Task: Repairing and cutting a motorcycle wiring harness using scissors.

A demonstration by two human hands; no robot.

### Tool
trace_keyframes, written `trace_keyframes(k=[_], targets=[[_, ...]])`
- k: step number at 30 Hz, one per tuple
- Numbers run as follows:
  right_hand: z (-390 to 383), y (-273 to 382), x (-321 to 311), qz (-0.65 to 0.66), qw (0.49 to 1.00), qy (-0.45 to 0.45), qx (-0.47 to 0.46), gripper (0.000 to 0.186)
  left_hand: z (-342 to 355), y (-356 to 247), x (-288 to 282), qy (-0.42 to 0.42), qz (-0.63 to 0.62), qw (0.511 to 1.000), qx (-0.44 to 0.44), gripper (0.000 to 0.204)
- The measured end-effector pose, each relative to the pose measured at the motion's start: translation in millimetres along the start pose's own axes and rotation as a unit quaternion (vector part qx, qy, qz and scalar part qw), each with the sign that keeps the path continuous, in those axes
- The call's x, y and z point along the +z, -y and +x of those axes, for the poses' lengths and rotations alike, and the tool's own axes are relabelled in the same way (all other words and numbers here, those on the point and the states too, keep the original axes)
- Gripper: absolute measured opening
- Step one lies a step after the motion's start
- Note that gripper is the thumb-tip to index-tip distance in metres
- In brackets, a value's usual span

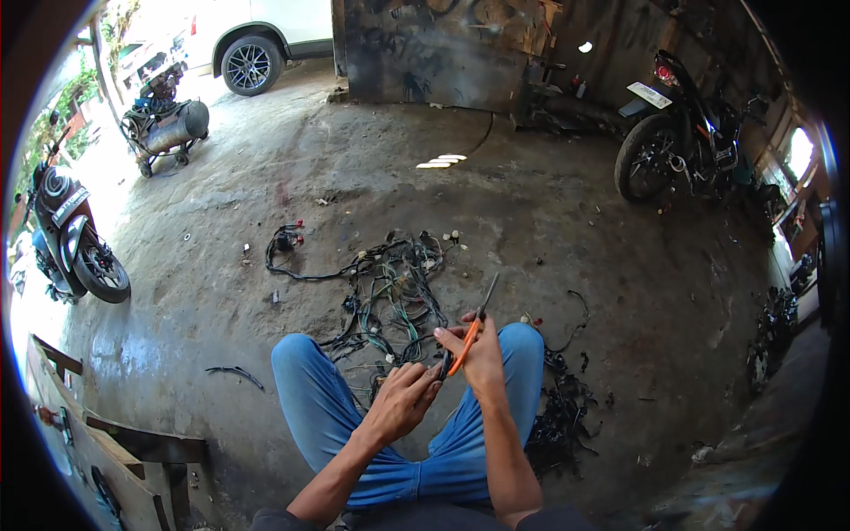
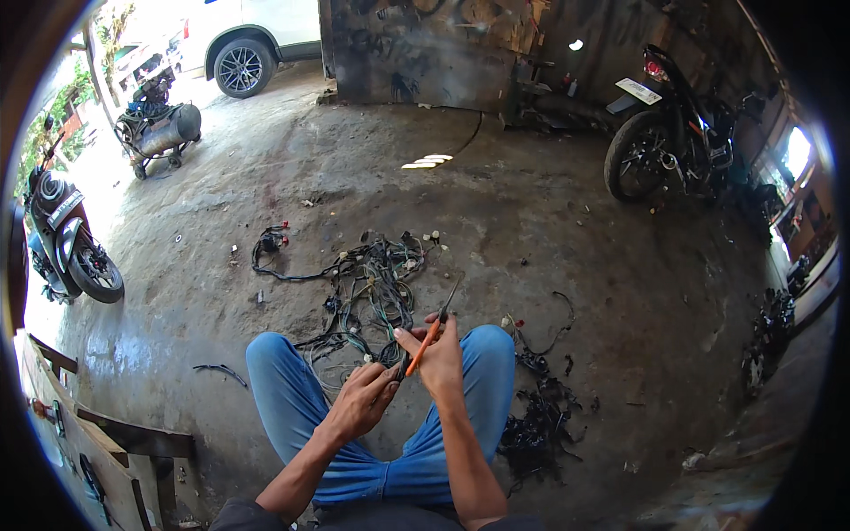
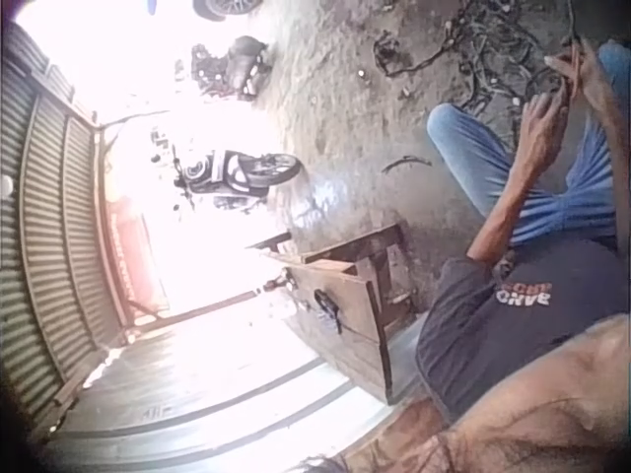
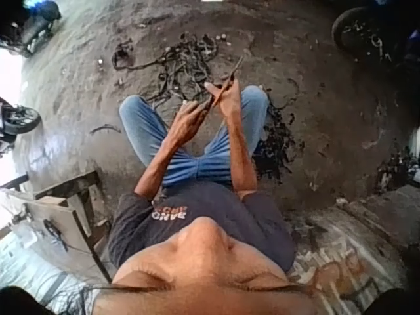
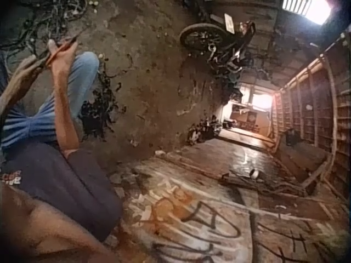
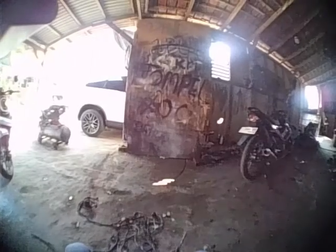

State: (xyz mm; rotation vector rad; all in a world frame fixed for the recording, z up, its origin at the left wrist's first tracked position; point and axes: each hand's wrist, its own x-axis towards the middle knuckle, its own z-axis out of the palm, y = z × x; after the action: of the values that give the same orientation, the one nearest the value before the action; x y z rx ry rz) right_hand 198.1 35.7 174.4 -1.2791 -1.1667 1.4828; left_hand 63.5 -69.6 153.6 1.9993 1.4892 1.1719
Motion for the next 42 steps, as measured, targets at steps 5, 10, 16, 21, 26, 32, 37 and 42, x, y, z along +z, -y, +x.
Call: trace_keyframes(k=[5, 10, 16, 21, 26, 32, 37, 42], targets=[[14, -14, -15, -0.019, 1.000, 0.020, -0.013, 0.046, 6, -8, -2, 0.021, 0.134, 0.991, 0.014, 0.036], [19, -9, -11, 0.162, 0.986, 0.029, 0.032, 0.038, 10, -8, -4, -0.002, 0.120, 0.993, 0.006, 0.035], [10, 5, 2, 0.238, 0.971, 0.013, 0.023, 0.037, 7, -7, 10, -0.097, 0.068, 0.991, -0.060, 0.025], [3, 17, 8, 0.276, 0.961, 0.004, -0.006, 0.036, 6, -9, 19, -0.150, -0.007, 0.980, -0.130, 0.020], [0, 24, 16, 0.310, 0.950, -0.008, -0.026, 0.036, 5, -2, 21, -0.162, -0.132, 0.958, -0.195, 0.037], [17, 17, 18, 0.364, 0.929, 0.053, -0.028, 0.033, 15, -12, 13, -0.123, -0.514, 0.775, -0.346, 0.052], [24, 16, 22, 0.361, 0.928, 0.089, -0.031, 0.031, 16, -1, 4, -0.080, -0.597, 0.701, -0.381, 0.058], [30, 11, 21, 0.334, 0.937, 0.100, -0.022, 0.032, 12, 10, 5, -0.051, -0.552, 0.749, -0.363, 0.058]])
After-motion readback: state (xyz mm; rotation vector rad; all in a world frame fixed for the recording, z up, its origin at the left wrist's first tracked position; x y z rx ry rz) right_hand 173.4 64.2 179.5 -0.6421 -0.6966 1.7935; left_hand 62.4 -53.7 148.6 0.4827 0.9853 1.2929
